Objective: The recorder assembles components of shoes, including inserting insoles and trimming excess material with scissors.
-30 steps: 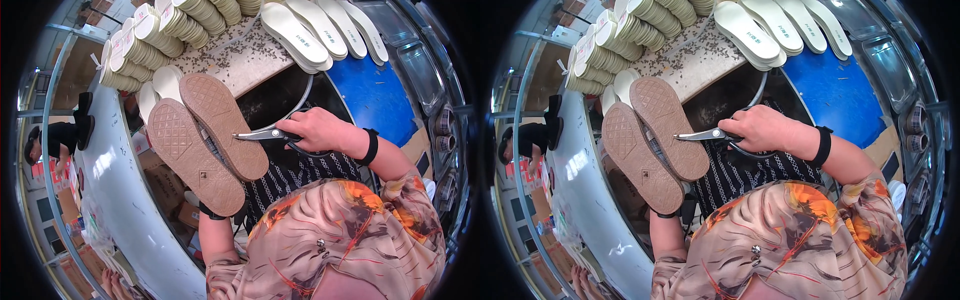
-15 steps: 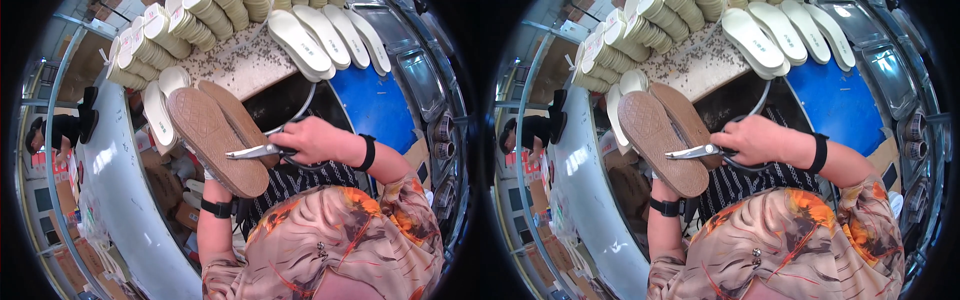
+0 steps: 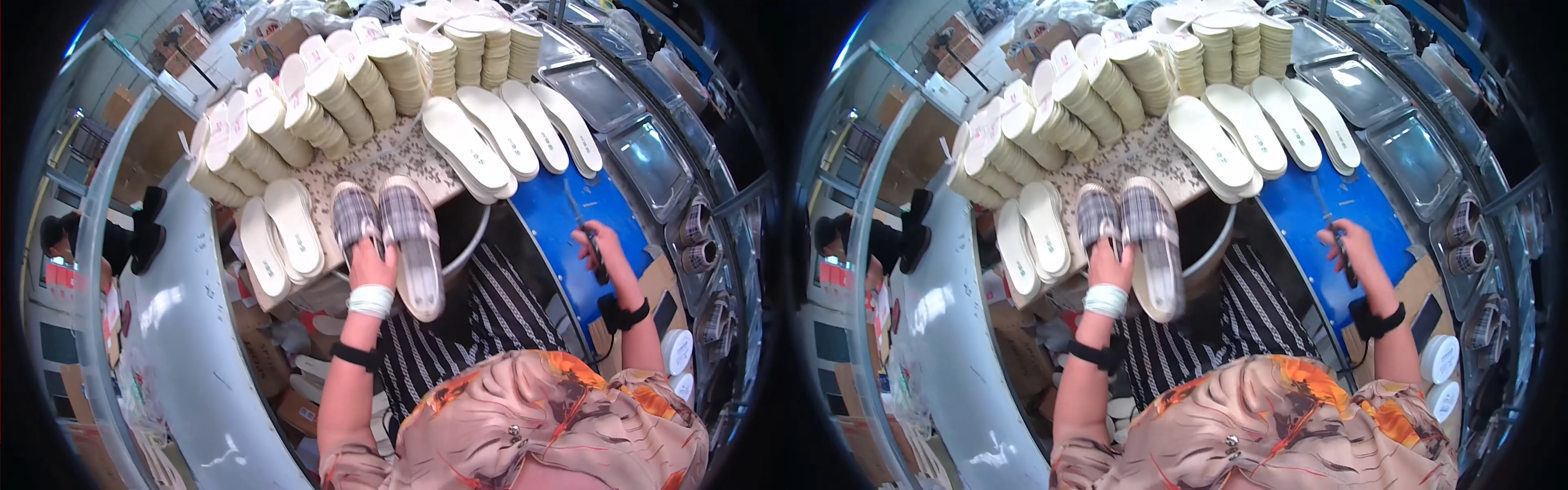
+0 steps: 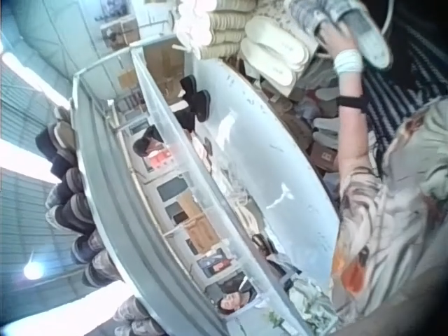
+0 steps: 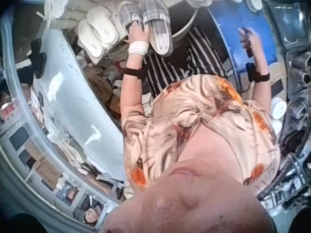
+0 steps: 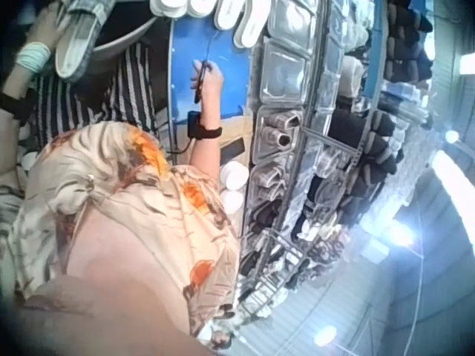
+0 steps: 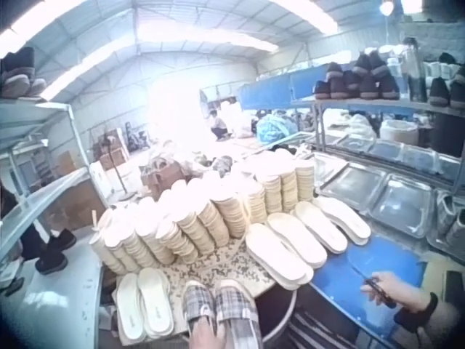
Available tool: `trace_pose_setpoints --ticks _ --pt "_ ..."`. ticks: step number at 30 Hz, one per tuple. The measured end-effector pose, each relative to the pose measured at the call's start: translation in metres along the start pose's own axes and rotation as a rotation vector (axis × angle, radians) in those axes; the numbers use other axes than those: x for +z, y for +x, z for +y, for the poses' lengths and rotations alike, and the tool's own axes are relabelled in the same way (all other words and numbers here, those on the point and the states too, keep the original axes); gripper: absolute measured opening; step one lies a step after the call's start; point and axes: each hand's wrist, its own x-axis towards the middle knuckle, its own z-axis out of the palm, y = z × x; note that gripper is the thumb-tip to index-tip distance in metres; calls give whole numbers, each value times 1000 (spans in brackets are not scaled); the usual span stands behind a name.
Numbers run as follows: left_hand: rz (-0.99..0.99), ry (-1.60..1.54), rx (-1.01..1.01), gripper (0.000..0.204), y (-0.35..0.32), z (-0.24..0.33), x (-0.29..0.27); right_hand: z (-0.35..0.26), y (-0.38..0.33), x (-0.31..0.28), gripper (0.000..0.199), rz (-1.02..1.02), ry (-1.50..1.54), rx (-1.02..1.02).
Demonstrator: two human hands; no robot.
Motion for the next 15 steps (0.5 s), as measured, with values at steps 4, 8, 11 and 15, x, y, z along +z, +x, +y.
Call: trace_pose_setpoints --ticks 4,8,11,15 --pt "-276 226 -11 56 -8 43 -42 47 33 -59 39 338 -544 -28" --pt "-513 256 139 70 -44 42 -71 48 40 -63 39 362 -971 47" --pt "-609 245 196 78 -59 35 -63 23 36 -45 38 292 -1120 36" --pt "-577 257 305 79 -56 36 -50 -32 16 29 46 43 -872 -273"
